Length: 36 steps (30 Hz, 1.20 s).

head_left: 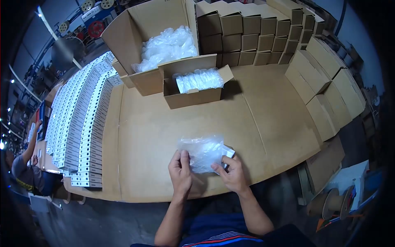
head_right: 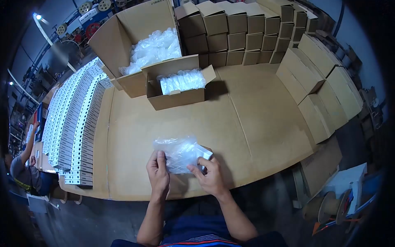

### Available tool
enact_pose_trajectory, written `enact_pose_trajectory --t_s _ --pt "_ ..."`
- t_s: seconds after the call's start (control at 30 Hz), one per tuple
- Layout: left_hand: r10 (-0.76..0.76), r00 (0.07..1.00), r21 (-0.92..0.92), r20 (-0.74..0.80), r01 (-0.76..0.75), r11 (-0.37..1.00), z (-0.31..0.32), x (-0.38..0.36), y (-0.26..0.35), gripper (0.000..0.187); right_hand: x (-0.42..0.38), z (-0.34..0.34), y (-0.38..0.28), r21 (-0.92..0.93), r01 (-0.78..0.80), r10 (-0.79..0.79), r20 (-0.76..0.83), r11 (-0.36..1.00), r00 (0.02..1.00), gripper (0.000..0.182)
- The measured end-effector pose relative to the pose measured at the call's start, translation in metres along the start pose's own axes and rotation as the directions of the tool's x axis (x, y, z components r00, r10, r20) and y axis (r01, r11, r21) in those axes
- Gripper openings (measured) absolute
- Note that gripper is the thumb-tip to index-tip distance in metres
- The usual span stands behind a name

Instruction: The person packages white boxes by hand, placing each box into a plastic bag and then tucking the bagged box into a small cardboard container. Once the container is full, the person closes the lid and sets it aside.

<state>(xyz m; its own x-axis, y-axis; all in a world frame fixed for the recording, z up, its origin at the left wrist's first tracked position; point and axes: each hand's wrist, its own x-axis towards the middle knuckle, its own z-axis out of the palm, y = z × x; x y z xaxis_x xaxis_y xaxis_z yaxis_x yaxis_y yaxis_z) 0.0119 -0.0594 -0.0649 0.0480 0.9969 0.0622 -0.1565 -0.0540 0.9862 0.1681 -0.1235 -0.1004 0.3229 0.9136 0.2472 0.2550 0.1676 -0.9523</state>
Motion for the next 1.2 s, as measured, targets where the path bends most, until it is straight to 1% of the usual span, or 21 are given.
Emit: enact_pose_trajectory --t_s 0.03,0.13,0.23,0.33,0.37,0.4,0.47,0.5,0.53,0.57,0.6,0.63,0.73,0.77,0.9,0.93,0.97,1.0,1.03,1.17,1.2 --pt "-0.004 0.999 -0.017 -0.041 0.003 1.000 0.001 0.001 0.002 0.027 0.001 -0.001 -0.001 0.026 0.071 -0.071 -0.015 0.997 0.997 0.033" --pt "0.117 0.987 0.041 -0.109 -0.113 0.993 0.004 -0.002 0.001 0.019 0.005 0.001 -0.009 0.055 0.058 -0.057 -0.032 0.997 0.998 0.029" --pt "0.129 0.991 0.036 -0.046 -0.128 0.991 0.001 -0.008 -0.005 0.014 0.006 0.003 -0.009 0.154 -0.067 0.071 -0.024 0.986 0.997 0.029" --pt "0.160 0.984 -0.012 -0.077 -0.162 0.987 -0.005 -0.004 -0.007 0.012 0.004 0.006 -0.002 0.082 -0.010 0.017 -0.084 0.997 0.996 0.030" --pt "0.171 0.980 0.039 -0.103 -0.168 0.985 -0.010 -0.002 -0.008 0.015 0.003 0.006 -0.004 0.055 -0.006 0.012 -0.111 0.998 0.994 0.029" --pt "0.301 0.945 0.098 -0.129 -0.290 0.952 -0.012 0.000 -0.007 0.018 0.003 0.006 -0.009 0.028 -0.003 0.007 -0.139 1.000 0.990 0.029" --pt "0.544 0.824 0.220 -0.156 -0.508 0.833 -0.014 0.006 -0.005 0.026 0.005 0.004 -0.011 -0.002 0.029 -0.029 -0.177 1.000 0.984 0.027" --pt "0.656 0.750 0.348 -0.092 -0.593 0.726 -0.018 0.004 0.005 0.036 0.005 0.004 -0.010 -0.003 0.057 -0.057 -0.188 0.998 0.981 0.026" --pt "0.702 0.709 0.470 0.074 -0.645 0.602 -0.019 0.003 0.018 0.037 0.006 0.004 -0.010 -0.003 0.086 -0.085 -0.197 0.996 0.977 0.025" --pt "0.710 0.661 0.564 0.241 -0.691 0.452 -0.018 0.003 0.034 0.038 0.006 0.004 -0.014 -0.003 0.056 -0.055 -0.186 0.998 0.981 0.023" --pt "0.681 0.611 0.624 0.404 -0.728 0.284 -0.016 0.003 0.046 0.039 0.006 0.003 -0.022 -0.003 0.025 -0.025 -0.175 1.000 0.984 0.021" --pt "0.665 0.631 0.601 0.399 -0.728 0.330 -0.008 0.002 0.053 0.038 0.006 0.003 -0.029 -0.003 -0.005 0.005 -0.165 1.000 0.986 0.019" --pt "0.556 0.642 0.612 0.528 -0.742 0.276 0.002 0.009 0.054 0.035 0.009 0.001 -0.037 -0.144 0.130 -0.150 -0.140 0.981 0.979 0.014" --pt "0.529 0.651 0.597 0.545 -0.744 0.300 0.004 0.011 0.055 0.027 0.011 -0.001 -0.040 -0.172 0.152 -0.171 -0.103 0.973 0.980 0.014" --pt "0.438 0.665 0.491 0.605 -0.745 0.453 0.007 0.015 0.069 0.015 0.013 -0.016 -0.050 -0.232 0.232 -0.219 0.080 0.945 0.972 0.014" --pt "0.376 0.681 0.506 0.629 -0.725 0.468 0.004 0.016 0.068 0.015 0.013 -0.020 -0.052 -0.231 0.251 -0.224 0.137 0.940 0.965 0.014" --pt "0.312 0.694 0.522 0.649 -0.704 0.481 -0.001 0.018 0.067 0.014 0.013 -0.023 -0.055 -0.219 0.199 -0.159 0.188 0.955 0.969 0.013" --pt "0.249 0.703 0.538 0.666 -0.684 0.492 -0.005 0.019 0.067 0.014 0.012 -0.025 -0.055 -0.220 0.188 -0.142 0.209 0.957 0.968 0.012" --pt "0.240 0.694 0.525 0.679 -0.688 0.501 -0.007 0.022 0.068 0.017 0.012 -0.027 -0.055 -0.222 0.178 -0.126 0.229 0.959 0.965 0.012" --pt "0.171 0.773 0.623 0.611 -0.603 0.498 -0.013 0.030 0.068 0.022 0.009 -0.034 -0.051 -0.217 0.129 -0.062 0.290 0.968 0.955 0.015" --pt "0.250 0.780 0.579 0.574 -0.602 0.549 -0.014 0.033 0.062 0.023 0.010 -0.035 -0.050 -0.204 0.124 -0.059 0.300 0.971 0.952 0.015"
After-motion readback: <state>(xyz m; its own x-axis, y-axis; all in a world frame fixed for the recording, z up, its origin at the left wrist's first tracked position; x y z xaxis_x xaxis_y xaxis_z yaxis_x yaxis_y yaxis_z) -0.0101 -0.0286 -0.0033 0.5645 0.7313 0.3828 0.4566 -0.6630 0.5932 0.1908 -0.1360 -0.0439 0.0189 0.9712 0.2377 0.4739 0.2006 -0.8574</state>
